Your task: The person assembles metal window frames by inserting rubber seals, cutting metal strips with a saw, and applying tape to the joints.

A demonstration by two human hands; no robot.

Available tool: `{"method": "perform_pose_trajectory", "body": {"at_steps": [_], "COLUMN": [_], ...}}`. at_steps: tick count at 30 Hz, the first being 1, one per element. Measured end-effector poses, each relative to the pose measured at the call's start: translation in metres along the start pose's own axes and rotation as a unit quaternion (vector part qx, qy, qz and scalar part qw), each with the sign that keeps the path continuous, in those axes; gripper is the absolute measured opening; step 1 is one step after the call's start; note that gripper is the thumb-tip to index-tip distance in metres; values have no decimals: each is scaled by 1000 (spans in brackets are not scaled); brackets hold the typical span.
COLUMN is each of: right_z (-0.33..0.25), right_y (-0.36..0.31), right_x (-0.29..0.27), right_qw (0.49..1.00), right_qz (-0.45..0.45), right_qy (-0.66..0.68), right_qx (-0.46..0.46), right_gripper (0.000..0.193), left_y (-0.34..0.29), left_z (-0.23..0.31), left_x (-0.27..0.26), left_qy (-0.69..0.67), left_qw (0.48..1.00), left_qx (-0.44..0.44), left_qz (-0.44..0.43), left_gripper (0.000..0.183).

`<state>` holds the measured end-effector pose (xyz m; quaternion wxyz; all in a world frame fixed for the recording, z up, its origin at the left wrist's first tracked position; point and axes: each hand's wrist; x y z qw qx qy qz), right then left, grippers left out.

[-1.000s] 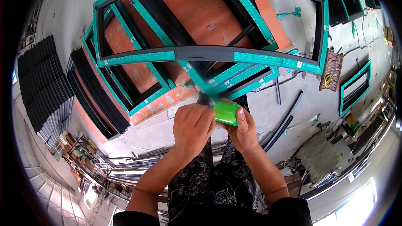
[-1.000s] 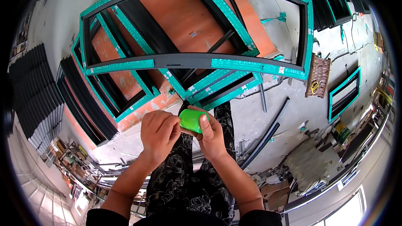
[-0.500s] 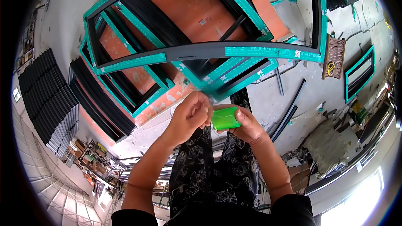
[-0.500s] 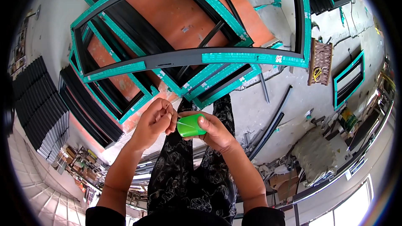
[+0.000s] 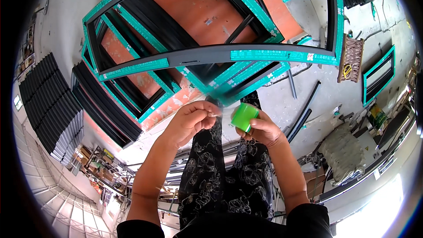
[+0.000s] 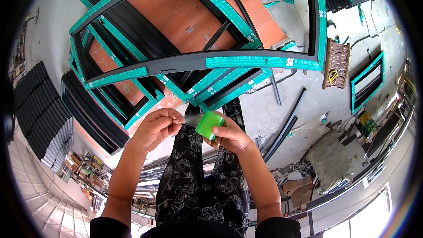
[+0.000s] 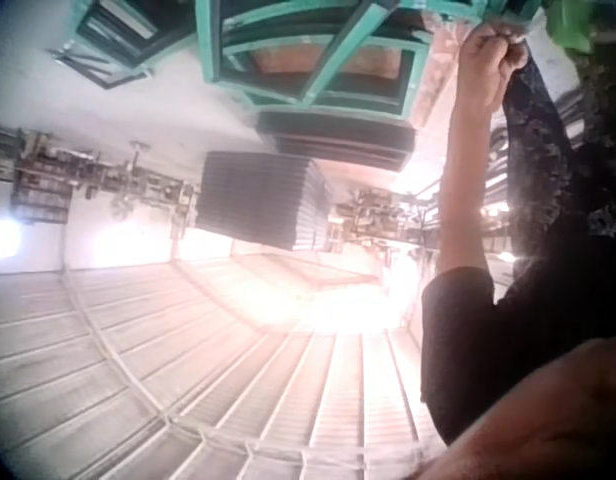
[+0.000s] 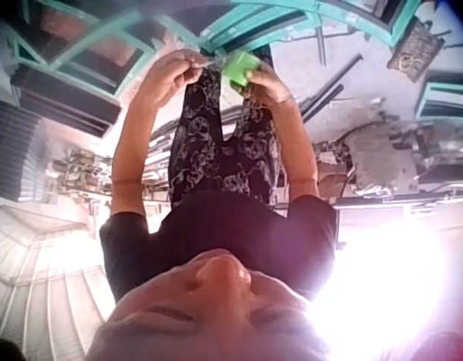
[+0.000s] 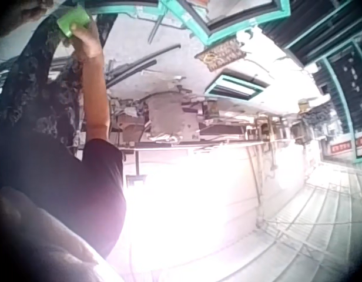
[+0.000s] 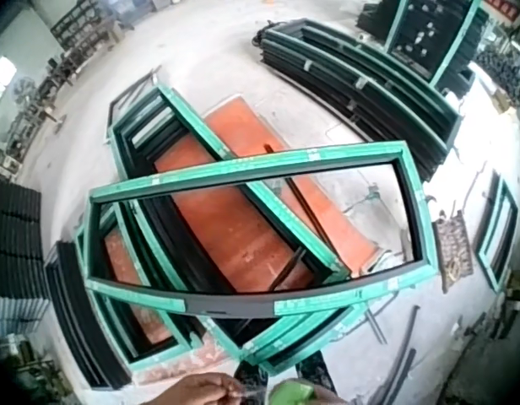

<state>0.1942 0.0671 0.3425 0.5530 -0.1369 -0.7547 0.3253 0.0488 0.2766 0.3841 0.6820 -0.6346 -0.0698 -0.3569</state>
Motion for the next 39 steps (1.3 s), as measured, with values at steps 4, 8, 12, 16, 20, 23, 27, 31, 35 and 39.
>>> {"method": "perform_pose_trajectory", "body": {"at_steps": [4, 8, 12, 16, 20, 23, 27, 31, 35, 39], "right_z": [-21, -22, -15, -25, -12, 12, 38, 43, 26, 11], "right_y": [-6, -9, -10, -14, 2, 28, 72, 124, 186, 213], "right_x": [9, -1, -14, -21, -29, -35, -41, -50, -56, -51], "right_qw": [997, 993, 988, 999, 993, 985, 977, 956, 903, 920], "right_qz": [74, 84, 12, 48, 80, 148, 181, 263, 380, 335], "right_qy": [-1, 76, 106, -13, 44, 76, 101, 65, 126, 79], "right_qx": [-9, -30, -109, -23, -70, -40, -45, -111, -154, -186], "right_gripper": [78, 84, 83, 79, 65, 57, 52, 59, 78, 79], "left_y": [1, 11, 22, 27, 32, 32, 44, 72, 123, 165], "left_z": [3, -10, -19, -22, -22, -26, -25, -6, 31, 63], "left_x": [19, 28, 39, 42, 37, 14, -22, -58, -106, -155], "left_qy": [112, 236, 449, 598, 603, 587, 579, 583, 656, 634], "left_qw": [992, 964, 857, 719, 702, 721, 737, 748, 663, 687], "left_qx": [23, 124, 246, 327, 327, 299, 277, 268, 343, 342], "left_qz": [57, 26, 64, 134, 193, 214, 214, 171, 115, 92], "left_gripper": [22, 31, 33, 23, 7, 6, 6, 6, 8, 6]}}
Point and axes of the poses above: each hand's wrist, its own y-axis towards the middle knuckle, its own x-axis out of the palm, z = x × y, and after that the axes turned 5 degrees about -y, right-handed
